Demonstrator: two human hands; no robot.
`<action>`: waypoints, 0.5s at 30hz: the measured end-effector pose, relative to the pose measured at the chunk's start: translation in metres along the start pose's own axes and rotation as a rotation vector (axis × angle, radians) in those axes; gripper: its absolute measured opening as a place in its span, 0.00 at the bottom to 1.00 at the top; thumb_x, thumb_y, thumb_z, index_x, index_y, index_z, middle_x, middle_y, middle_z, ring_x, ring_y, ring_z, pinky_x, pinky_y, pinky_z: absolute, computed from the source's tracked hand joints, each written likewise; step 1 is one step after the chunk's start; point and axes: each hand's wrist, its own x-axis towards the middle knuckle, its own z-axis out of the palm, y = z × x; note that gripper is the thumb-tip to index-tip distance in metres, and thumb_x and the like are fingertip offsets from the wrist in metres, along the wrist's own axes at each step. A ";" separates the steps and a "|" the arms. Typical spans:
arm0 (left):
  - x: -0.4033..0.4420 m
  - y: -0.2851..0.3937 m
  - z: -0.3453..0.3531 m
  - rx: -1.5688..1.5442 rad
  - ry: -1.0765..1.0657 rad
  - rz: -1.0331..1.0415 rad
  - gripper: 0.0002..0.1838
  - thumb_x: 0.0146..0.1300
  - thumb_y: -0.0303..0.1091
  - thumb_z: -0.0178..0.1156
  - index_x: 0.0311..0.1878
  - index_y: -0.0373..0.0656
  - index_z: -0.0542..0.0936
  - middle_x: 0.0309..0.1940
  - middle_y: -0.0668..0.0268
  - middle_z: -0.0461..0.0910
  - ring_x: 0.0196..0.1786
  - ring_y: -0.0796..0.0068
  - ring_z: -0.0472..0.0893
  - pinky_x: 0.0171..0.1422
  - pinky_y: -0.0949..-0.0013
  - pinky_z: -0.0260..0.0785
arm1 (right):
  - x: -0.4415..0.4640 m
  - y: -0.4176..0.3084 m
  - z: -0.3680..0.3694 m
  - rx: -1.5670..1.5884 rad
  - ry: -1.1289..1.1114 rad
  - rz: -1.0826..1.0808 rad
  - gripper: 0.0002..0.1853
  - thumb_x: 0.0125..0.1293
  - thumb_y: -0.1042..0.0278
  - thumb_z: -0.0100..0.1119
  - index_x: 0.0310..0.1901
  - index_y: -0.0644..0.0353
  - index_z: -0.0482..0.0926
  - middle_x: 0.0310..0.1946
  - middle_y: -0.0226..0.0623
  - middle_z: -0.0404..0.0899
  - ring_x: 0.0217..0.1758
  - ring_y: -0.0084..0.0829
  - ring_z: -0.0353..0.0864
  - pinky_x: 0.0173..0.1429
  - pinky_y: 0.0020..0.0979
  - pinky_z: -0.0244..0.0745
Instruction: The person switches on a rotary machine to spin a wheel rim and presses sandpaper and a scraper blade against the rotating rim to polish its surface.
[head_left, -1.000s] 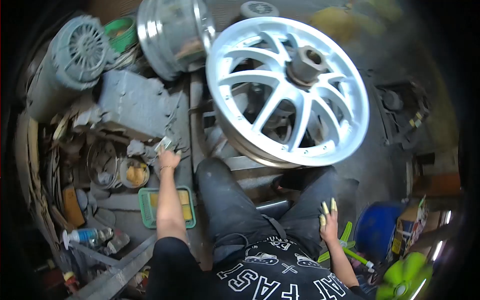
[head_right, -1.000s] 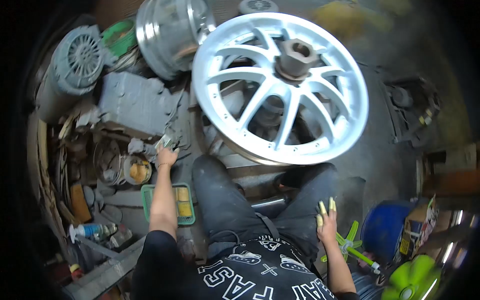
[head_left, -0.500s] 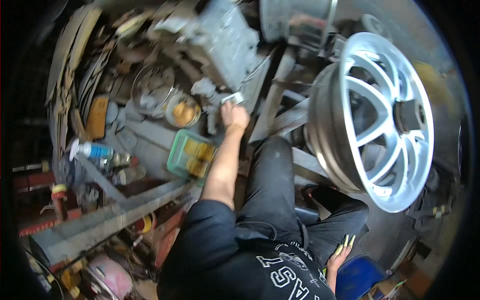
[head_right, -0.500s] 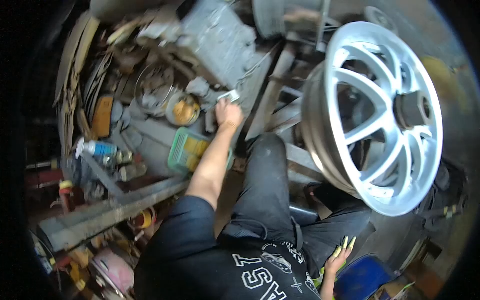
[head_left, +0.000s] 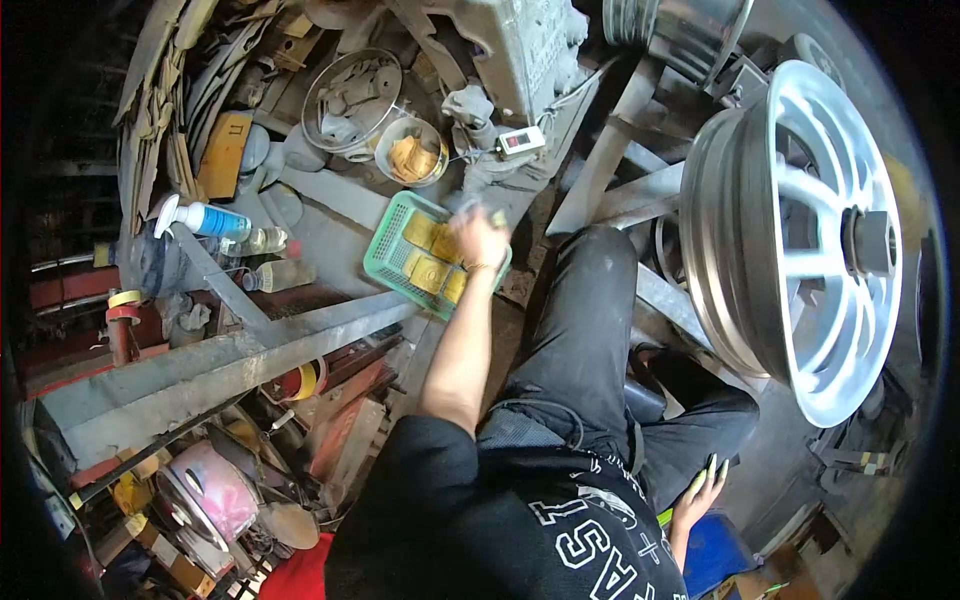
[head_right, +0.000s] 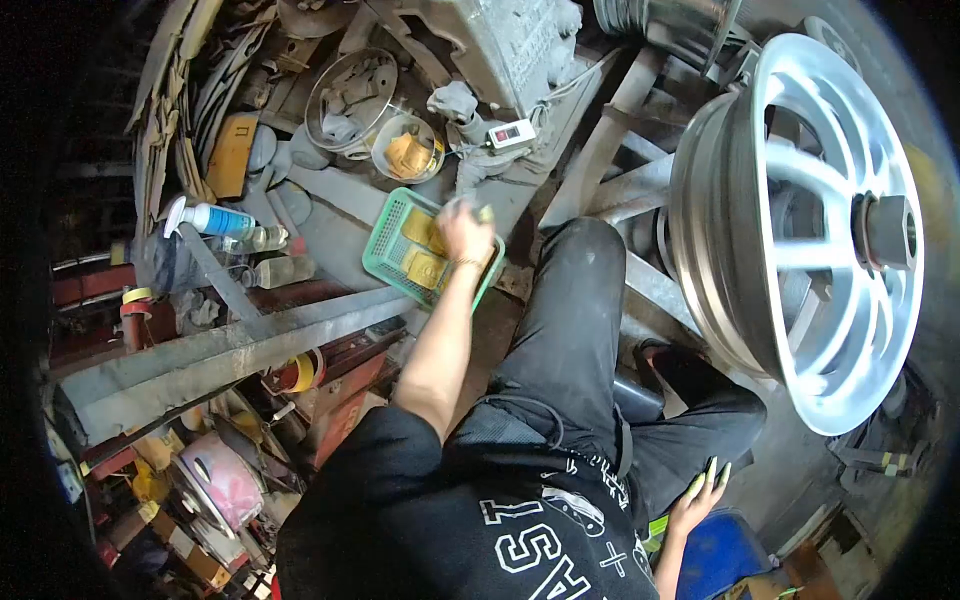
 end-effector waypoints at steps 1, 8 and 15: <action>-0.007 -0.032 -0.016 0.102 -0.202 -0.091 0.19 0.51 0.37 0.70 0.47 0.42 0.81 0.51 0.52 0.80 0.58 0.48 0.76 0.65 0.50 0.66 | 0.003 -0.003 -0.003 -0.006 -0.004 -0.006 0.21 0.76 0.68 0.49 0.69 0.56 0.74 0.74 0.53 0.62 0.75 0.52 0.63 0.77 0.44 0.57; -0.027 -0.155 -0.057 0.180 -0.537 -0.456 0.24 0.55 0.33 0.64 0.57 0.42 0.77 0.54 0.48 0.80 0.60 0.44 0.77 0.66 0.54 0.70 | 0.026 0.012 -0.028 0.041 0.000 -0.032 0.14 0.73 0.70 0.57 0.55 0.63 0.83 0.58 0.49 0.79 0.61 0.45 0.79 0.67 0.39 0.71; -0.022 -0.160 -0.033 0.414 -0.656 -0.346 0.29 0.55 0.33 0.66 0.62 0.41 0.73 0.57 0.47 0.79 0.62 0.48 0.77 0.68 0.55 0.70 | 0.031 0.010 -0.045 0.054 0.008 0.044 0.11 0.71 0.74 0.58 0.51 0.67 0.83 0.49 0.46 0.83 0.52 0.39 0.83 0.59 0.34 0.75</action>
